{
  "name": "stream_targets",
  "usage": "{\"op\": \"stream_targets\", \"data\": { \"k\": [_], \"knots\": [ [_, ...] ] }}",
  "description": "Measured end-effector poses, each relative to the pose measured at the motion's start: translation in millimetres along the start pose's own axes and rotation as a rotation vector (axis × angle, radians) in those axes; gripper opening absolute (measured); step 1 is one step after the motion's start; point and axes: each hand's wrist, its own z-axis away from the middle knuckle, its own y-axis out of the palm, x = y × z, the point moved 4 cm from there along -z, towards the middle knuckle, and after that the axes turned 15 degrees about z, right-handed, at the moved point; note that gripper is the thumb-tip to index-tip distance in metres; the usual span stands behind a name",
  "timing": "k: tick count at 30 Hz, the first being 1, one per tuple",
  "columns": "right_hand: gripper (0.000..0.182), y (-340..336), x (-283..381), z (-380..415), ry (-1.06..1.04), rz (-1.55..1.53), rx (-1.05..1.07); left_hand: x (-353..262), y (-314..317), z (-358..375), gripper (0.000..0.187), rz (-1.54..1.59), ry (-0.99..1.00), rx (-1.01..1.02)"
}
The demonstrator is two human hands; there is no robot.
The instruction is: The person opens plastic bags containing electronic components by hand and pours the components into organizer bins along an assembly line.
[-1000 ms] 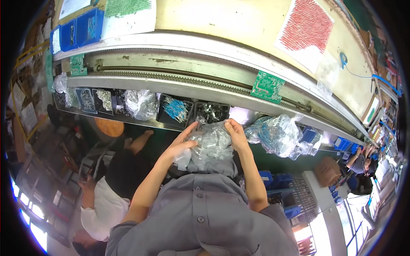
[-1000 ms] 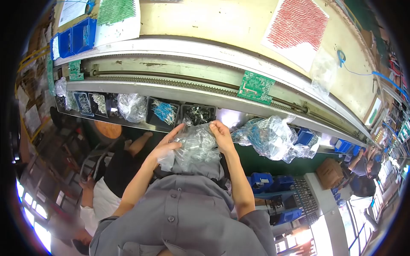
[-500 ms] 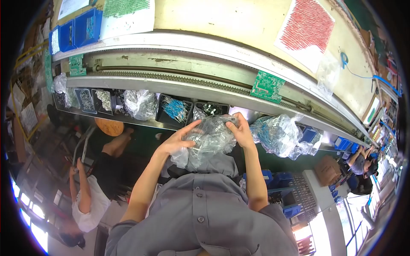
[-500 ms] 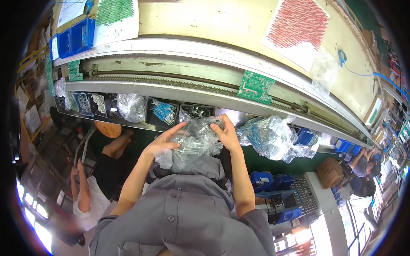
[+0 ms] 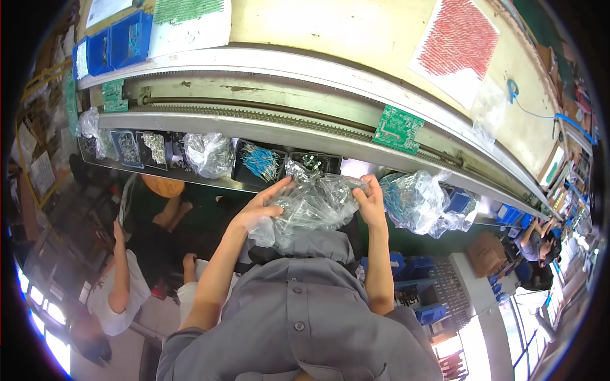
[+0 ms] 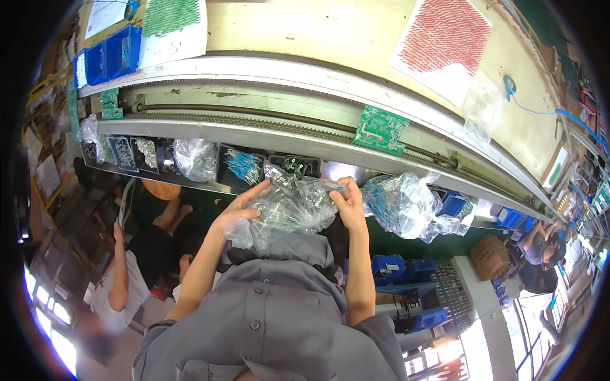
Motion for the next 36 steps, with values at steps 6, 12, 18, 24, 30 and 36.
{"op": "stream_targets", "data": {
  "k": [6, 12, 18, 24, 30, 36],
  "knots": [
    [0.019, 3.3, -8.8, 2.9, 0.056, -0.123, -0.042, 2.1, -1.1, -3.2, 0.075, -0.065, 0.01, -0.034],
    [0.015, 7.1, -24.8, 1.5, 0.222, 0.049, -0.14, 3.6, 2.8, 6.0, 0.075, 0.077, -0.082, -0.001],
    [0.015, 6.6, -24.8, 9.3, 0.204, -0.212, -0.193, 12.7, -4.8, 6.4, 0.075, 0.029, -0.059, -0.005],
    [0.02, -4.1, -24.0, 15.9, 0.093, -0.193, -0.135, 11.0, -2.4, 0.6, 0.079, -0.146, 0.052, 0.016],
    [0.025, -22.4, -31.0, 18.3, 0.064, -0.294, -0.192, 19.8, -9.9, -2.8, 0.079, -0.045, 0.052, 0.007],
    [0.023, -43.1, -30.9, 29.5, 0.036, -0.325, -0.272, 21.5, -10.1, -4.4, 0.078, -0.024, 0.087, 0.03]
  ]
}}
